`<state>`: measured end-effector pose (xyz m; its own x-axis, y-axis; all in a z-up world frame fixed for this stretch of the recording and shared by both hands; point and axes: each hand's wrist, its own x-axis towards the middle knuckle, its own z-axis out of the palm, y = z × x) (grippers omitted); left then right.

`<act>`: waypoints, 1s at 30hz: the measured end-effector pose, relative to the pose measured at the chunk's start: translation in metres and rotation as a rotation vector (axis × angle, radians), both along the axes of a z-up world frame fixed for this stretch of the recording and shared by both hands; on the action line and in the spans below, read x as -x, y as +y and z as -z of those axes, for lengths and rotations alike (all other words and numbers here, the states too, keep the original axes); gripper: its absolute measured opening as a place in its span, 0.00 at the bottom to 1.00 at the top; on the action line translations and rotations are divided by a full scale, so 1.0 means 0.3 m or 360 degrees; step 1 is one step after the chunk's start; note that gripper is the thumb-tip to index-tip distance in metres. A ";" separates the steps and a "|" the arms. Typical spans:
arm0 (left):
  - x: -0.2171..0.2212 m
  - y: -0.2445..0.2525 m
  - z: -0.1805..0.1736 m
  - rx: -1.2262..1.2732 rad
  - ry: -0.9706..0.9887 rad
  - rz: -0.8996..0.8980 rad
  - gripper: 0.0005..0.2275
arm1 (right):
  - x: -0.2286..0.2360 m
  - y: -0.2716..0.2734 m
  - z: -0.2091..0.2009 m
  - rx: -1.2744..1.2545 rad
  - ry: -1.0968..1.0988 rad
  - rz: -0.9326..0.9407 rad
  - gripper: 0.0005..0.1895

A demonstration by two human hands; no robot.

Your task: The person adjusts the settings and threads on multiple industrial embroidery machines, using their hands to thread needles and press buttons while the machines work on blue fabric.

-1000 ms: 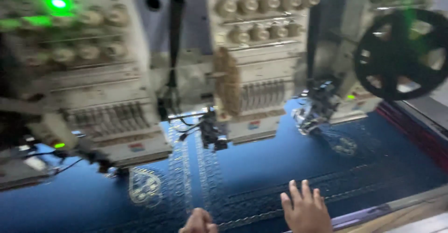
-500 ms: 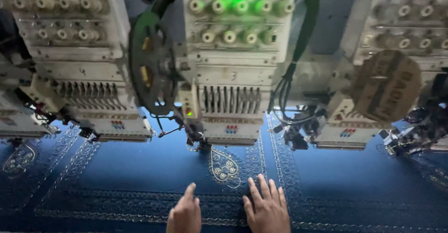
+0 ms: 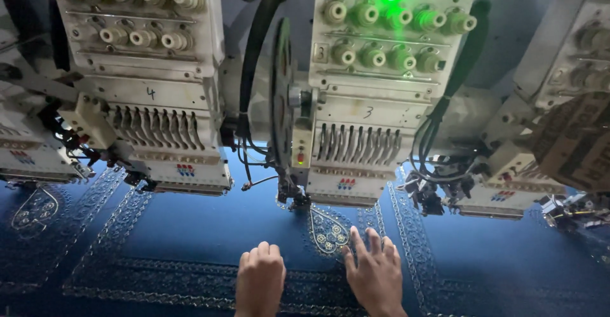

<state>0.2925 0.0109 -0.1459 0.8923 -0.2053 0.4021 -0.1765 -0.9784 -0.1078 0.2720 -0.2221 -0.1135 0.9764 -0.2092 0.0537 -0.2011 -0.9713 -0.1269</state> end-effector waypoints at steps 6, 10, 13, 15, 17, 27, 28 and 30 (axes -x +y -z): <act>-0.021 0.013 -0.040 0.0393 0.0563 0.0114 0.07 | -0.005 0.020 0.014 -0.0046 -0.0028 0.0069 0.34; -0.032 0.016 -0.001 0.0466 0.0699 0.0207 0.10 | 0.002 0.018 0.075 0.0036 -0.0123 0.0021 0.34; -0.037 -0.011 -0.019 0.0515 0.0790 0.0272 0.07 | -0.014 0.009 0.089 0.0013 -0.0073 0.0084 0.34; -0.015 -0.011 -0.140 0.0565 0.1003 0.0311 0.08 | -0.012 0.021 0.082 0.0003 -0.0043 0.0088 0.34; -0.016 -0.020 -0.186 0.0618 0.1205 0.0356 0.10 | -0.014 0.024 0.080 -0.0003 -0.0025 0.0094 0.34; -0.029 -0.120 -0.112 0.0963 0.1176 0.0044 0.07 | -0.001 0.044 0.132 0.0036 -0.0010 0.0123 0.35; -0.023 -0.118 -0.097 0.1131 0.1103 0.0006 0.07 | 0.004 0.044 0.133 0.0055 0.0035 0.0113 0.36; 0.013 -0.095 -0.184 0.1193 0.1165 -0.0088 0.08 | 0.006 0.047 0.135 0.0059 -0.0013 0.0080 0.35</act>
<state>0.2887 -0.0178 -0.0906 0.9695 -0.0784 -0.2322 0.0930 -0.7592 0.6442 0.2703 -0.2081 -0.1540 0.9642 -0.2558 0.0702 -0.2491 -0.9640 -0.0927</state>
